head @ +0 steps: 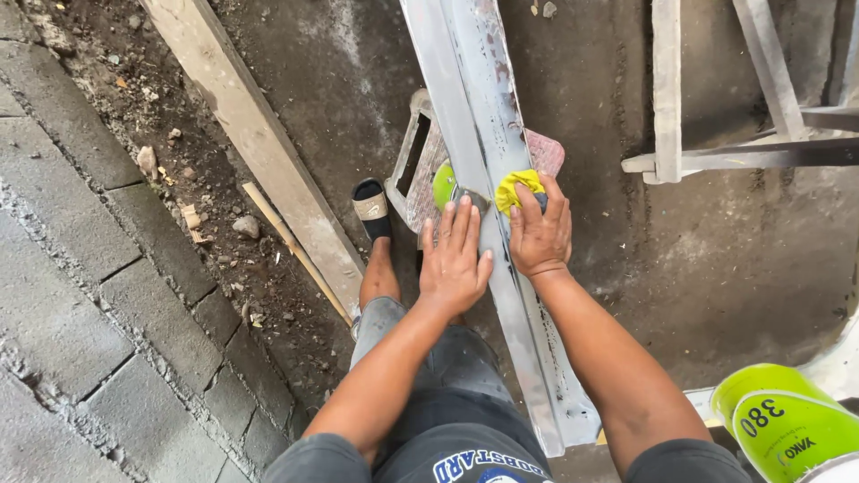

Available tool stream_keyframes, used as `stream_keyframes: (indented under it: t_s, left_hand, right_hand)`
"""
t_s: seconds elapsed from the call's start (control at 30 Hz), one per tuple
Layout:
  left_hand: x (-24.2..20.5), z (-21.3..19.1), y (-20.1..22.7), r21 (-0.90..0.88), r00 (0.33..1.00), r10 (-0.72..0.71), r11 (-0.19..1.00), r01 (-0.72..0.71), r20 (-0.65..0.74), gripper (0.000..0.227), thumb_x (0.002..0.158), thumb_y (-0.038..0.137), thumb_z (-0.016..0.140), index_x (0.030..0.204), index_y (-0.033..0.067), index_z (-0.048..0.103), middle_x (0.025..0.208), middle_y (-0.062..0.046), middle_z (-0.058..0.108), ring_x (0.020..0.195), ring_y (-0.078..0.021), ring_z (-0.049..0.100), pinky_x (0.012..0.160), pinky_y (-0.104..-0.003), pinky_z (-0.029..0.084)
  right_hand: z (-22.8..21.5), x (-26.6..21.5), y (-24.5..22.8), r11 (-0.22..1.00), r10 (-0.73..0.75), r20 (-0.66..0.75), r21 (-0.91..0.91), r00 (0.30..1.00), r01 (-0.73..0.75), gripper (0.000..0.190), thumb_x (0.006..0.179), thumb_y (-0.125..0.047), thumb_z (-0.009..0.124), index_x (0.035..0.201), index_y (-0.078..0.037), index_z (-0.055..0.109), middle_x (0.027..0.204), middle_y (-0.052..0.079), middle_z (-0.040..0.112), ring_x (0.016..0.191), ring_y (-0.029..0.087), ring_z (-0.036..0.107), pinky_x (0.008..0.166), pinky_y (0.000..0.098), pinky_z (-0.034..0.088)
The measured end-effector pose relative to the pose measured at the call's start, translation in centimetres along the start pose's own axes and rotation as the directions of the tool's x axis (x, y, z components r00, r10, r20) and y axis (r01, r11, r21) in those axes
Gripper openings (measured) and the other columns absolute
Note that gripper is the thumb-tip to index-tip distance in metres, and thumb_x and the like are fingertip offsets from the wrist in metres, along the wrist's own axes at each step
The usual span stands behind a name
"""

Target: The person sands a long, silver metal frame using a sanding block held in the left hand while wiping the surface with a yellow cloth in the right hand. The person moves along the length of the frame, working on both straight sections and a curved corner.

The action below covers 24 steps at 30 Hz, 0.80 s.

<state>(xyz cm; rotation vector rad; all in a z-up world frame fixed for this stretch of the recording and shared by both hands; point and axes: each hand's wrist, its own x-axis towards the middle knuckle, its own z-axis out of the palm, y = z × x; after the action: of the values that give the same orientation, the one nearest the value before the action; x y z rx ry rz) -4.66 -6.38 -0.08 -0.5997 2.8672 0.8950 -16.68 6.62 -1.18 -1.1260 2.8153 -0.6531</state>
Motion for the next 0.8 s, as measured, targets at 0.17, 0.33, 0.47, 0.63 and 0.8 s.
stream_keyframes:
  t_s: [0.17,0.33,0.47,0.63,0.8]
  left_hand:
    - [8.6,-3.2,-3.2,0.070,0.994,-0.014,0.997,0.021,-0.106,0.076,0.098,0.040,0.054,0.159,-0.0009,0.033,0.169,-0.017,0.022,0.157,-0.0348,0.024,0.126,-0.059,0.015]
    - [12.1,-5.5,-3.6,0.066,0.977,-0.069,0.994,0.084,-0.200,0.077,0.101,0.040,0.054,0.160,-0.0028,0.030,0.170,-0.017,0.020,0.158,-0.0360,0.022,0.126,-0.057,0.016]
    - [4.2,-2.3,-1.3,0.018,0.999,-0.016,1.000,0.017,-0.048,0.078,0.098,0.043,0.054,0.157,-0.0028,0.033,0.169,-0.019,0.021,0.156,-0.0360,0.020,0.124,-0.060,0.015]
    - [7.5,-3.7,-3.0,0.025,0.999,0.037,0.999,-0.038,0.036,0.076,0.099,0.044,0.053,0.157,-0.0004,0.033,0.169,-0.016,0.021,0.157,-0.0342,0.021,0.124,-0.060,0.015]
    - [13.8,-5.8,-4.1,0.072,0.992,-0.053,0.995,0.062,-0.117,0.077,0.103,0.041,0.050,0.163,-0.0001,0.025,0.172,-0.016,0.016,0.160,-0.0344,0.016,0.128,-0.057,0.014]
  right_hand:
    - [0.0,0.4,-0.1,1.000,0.005,-0.003,-0.008,1.000,-0.005,0.037,0.101,-0.017,0.065,0.138,-0.015,0.061,0.150,0.015,0.044,0.127,0.039,0.053,0.106,0.0501,0.046]
    - [-0.2,0.2,-0.2,1.000,0.006,0.011,-0.013,1.000,-0.006,0.037,0.101,-0.017,0.065,0.138,-0.015,0.060,0.150,0.015,0.045,0.126,0.038,0.053,0.106,0.0497,0.045]
    - [-0.5,0.4,-0.3,1.000,0.002,0.005,-0.006,1.000,-0.002,0.038,0.100,-0.017,0.064,0.138,-0.015,0.060,0.149,0.015,0.045,0.126,0.039,0.053,0.106,0.0495,0.045]
    - [-0.3,0.3,-0.4,1.000,0.020,0.026,-0.010,0.999,-0.020,0.038,0.101,-0.018,0.064,0.138,-0.015,0.060,0.149,0.015,0.045,0.125,0.038,0.054,0.105,0.0493,0.046]
    - [-0.5,0.2,-0.4,1.000,0.012,0.020,-0.015,1.000,-0.012,0.038,0.100,-0.018,0.064,0.138,-0.015,0.060,0.149,0.014,0.044,0.126,0.038,0.054,0.106,0.0498,0.045]
